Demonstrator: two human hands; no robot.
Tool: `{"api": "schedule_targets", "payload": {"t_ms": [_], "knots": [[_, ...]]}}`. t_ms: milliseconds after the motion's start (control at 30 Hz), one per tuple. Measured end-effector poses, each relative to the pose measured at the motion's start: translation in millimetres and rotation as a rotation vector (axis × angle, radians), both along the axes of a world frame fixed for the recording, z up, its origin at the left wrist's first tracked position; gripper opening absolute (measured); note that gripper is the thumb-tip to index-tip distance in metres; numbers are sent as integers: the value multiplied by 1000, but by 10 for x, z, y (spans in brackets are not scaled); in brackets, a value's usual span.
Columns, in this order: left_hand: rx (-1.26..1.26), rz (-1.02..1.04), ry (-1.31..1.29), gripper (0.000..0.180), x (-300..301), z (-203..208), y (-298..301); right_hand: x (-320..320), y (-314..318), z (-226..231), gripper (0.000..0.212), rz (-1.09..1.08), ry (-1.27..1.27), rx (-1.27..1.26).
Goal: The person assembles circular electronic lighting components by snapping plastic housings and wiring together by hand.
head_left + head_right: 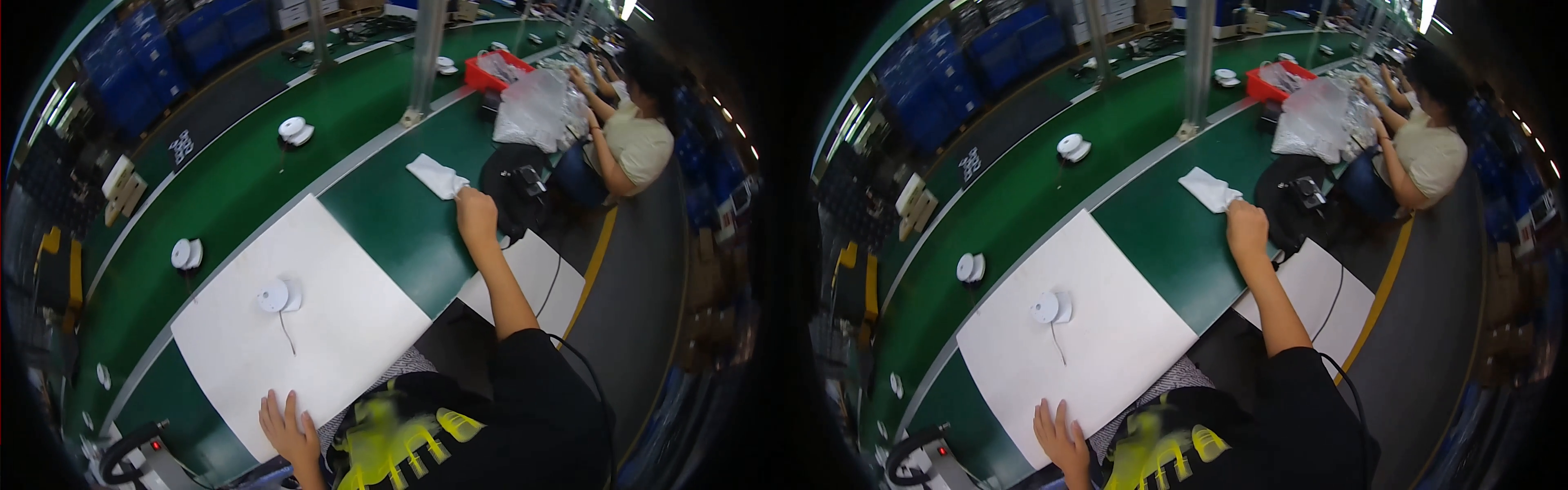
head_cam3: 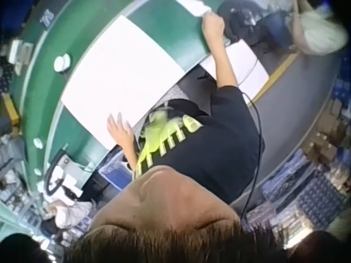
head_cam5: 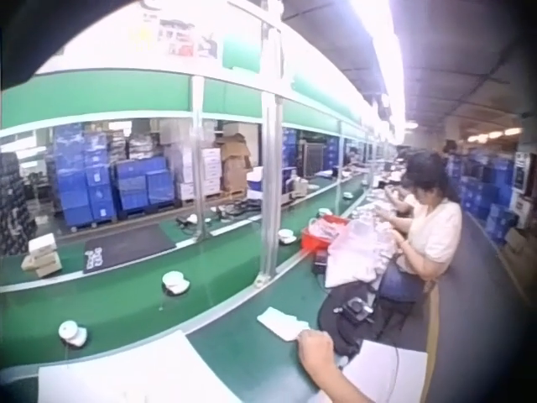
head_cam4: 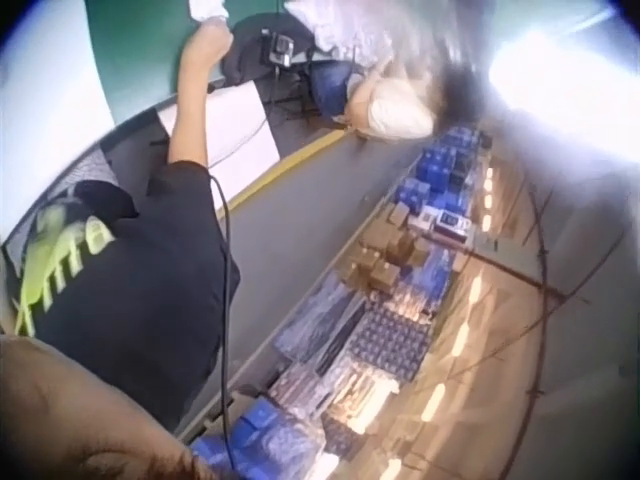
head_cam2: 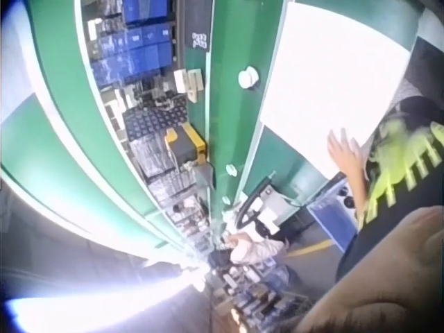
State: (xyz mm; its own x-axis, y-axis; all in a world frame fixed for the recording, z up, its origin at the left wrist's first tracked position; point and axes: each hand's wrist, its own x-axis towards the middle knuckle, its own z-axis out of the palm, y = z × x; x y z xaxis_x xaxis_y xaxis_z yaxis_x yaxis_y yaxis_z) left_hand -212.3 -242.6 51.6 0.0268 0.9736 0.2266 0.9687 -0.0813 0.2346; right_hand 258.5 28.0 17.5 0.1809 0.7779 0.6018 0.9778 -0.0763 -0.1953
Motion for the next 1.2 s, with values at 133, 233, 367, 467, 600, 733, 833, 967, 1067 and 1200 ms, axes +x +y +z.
{"api": "schedule_targets", "payload": {"t_ms": [133,233,367,467,600,733,833,967,1067,1200], "knots": [[3,49,-18,43,-23,71,-67,-89,-42,50,19,-31,104,-63],[-8,38,-61,43,-107,38,-56,-12,-92,-6,23,-188,69,-212],[1,87,-76,43,-91,34,-85,367,-242,-63,33,1,160,-129],[106,60,-136,37,-46,102,-209,72,-273,171,53,158,-55,48],[441,20,-483,24,-211,-223,-539,-644,-448,296,39,249,257,166],[525,182,-233,21,-405,-404,-1299,-1852,-1024,425,28,677,599,-46],[269,759,-344,19,-712,-1201,-2127,-2340,-1343,474,27,830,737,-173],[-275,1750,-614,62,-1198,-2560,-3070,-2608,-1488,495,25,994,702,-302],[-664,1739,-853,91,-1269,-3029,-3195,-2651,-1548,631,23,917,663,-297],[-1020,1569,-815,117,-1034,-3443,-3006,-2500,-1501,730,22,857,663,-215]]}}
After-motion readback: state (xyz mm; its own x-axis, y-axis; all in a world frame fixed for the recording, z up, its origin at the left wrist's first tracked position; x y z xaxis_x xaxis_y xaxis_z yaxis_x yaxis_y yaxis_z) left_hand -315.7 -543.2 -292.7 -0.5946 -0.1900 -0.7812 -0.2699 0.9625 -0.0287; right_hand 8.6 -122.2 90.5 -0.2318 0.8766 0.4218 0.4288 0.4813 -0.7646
